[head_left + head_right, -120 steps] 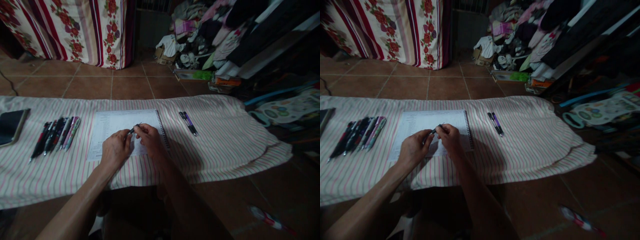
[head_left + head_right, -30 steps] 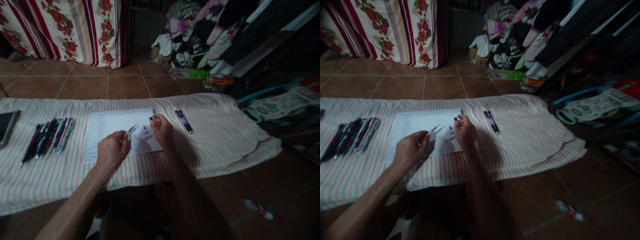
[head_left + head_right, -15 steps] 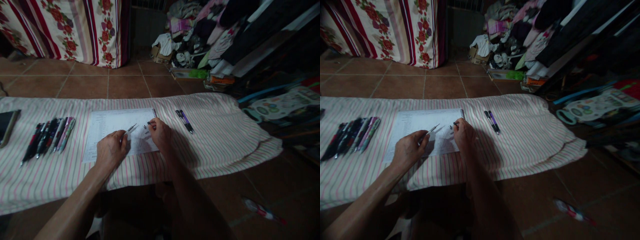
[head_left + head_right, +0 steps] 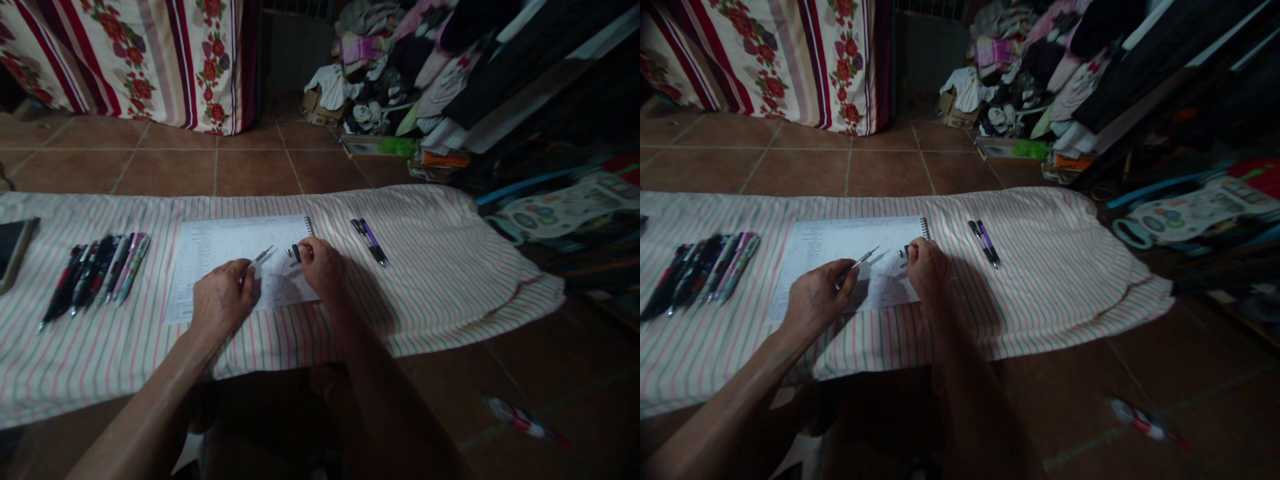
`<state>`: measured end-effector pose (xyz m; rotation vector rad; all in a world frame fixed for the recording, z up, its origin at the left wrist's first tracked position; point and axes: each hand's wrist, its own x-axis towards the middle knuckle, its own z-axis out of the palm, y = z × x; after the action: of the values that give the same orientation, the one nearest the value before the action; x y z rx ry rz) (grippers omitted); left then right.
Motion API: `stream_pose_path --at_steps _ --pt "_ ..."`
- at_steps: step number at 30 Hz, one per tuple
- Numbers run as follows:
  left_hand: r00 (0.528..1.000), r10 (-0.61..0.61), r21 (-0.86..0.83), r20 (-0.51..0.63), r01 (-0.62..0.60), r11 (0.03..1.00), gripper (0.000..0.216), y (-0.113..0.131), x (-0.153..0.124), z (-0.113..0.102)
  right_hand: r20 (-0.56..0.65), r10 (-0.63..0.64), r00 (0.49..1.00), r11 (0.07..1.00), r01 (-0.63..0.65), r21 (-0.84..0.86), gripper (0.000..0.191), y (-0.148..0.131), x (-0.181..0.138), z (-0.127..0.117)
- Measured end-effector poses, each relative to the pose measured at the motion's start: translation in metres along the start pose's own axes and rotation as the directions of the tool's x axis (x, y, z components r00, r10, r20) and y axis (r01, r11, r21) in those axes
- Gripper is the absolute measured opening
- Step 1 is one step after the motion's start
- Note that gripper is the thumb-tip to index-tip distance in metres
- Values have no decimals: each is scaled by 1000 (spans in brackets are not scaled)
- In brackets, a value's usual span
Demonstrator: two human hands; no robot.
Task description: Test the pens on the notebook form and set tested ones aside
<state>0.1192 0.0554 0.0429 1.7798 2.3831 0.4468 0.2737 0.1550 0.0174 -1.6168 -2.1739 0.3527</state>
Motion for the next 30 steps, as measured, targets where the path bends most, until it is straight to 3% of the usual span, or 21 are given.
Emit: stream_pose_path --at_steps 16,23,30 --pt "999 21 23 34 -22 1000 31 3 0 0 -5 -2 1000 998 2 65 22 3 1 -7" --pt "999 27 32 27 -28 999 31 3 0 1 -55 4 998 957 12 289 21 -8 1 -10" --pt "1000 3 10 4 -3 1000 31 4 0 2 61 -40 997 859 3 513 18 -20 -5 3"
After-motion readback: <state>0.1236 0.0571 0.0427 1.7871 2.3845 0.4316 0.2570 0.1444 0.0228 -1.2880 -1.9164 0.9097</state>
